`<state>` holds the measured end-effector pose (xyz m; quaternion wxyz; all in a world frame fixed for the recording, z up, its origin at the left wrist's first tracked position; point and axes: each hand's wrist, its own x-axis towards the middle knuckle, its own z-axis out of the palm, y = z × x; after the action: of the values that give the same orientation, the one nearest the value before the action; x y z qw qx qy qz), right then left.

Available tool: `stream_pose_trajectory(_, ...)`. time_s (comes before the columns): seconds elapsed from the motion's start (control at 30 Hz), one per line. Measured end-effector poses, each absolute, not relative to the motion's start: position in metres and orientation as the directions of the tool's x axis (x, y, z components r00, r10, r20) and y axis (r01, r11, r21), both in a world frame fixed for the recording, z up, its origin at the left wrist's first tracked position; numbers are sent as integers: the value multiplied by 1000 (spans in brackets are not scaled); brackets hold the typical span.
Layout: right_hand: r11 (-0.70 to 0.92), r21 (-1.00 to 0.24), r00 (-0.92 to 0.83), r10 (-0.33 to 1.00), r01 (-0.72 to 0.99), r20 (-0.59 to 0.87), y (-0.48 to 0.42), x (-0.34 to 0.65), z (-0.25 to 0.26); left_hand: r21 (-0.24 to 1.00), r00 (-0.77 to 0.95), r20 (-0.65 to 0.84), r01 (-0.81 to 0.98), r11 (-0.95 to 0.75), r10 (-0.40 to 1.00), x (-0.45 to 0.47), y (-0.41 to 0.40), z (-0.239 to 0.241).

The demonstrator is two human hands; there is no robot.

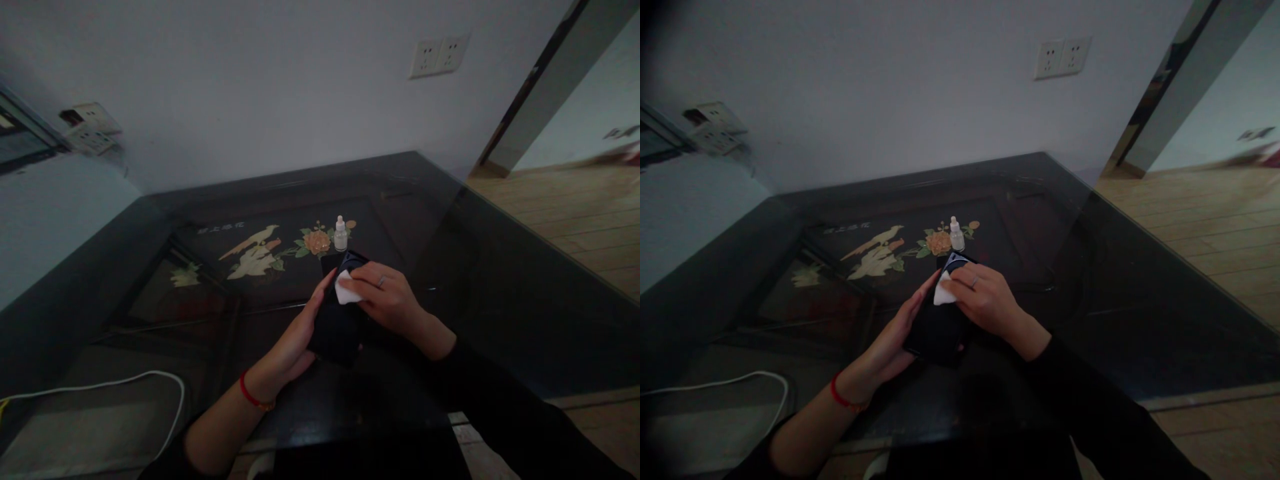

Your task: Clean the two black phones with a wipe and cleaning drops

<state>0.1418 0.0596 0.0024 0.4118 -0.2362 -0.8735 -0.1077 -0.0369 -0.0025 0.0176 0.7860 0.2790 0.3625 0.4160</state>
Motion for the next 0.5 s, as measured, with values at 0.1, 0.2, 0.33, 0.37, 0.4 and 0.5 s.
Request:
stream_pose_trajectory(0.1, 764, -76, -438, 445, 640, 781, 66, 149, 1, 763, 423, -328, -408, 501, 844, -37, -4, 14)
stream_pose_trajectory(0.2, 695, -82, -405, 506, 714, 762, 70, 152, 0, 799, 404, -324, -368, 476, 855, -35, -6, 11)
stream_pose_trajectory(0.33, 651, -95, -395, 564, 753, 725, 69, 152, -1, 831, 341, -295, -370, 416, 893, -34, -4, 14)
stream_pose_trajectory(0.37, 639, -108, -388, 584, 761, 713, 69, 151, -1, 839, 318, -282, -377, 393, 905, -34, -3, 15)
stream_pose_trajectory(0.4, 628, -122, -382, 603, 768, 700, 69, 151, -1, 846, 297, -269, -382, 372, 916, -35, -2, 15)
stream_pose_trajectory(0.5, 620, -162, -381, 644, 768, 663, 71, 152, -3, 876, 255, -213, -378, 300, 943, -37, 1, 10)
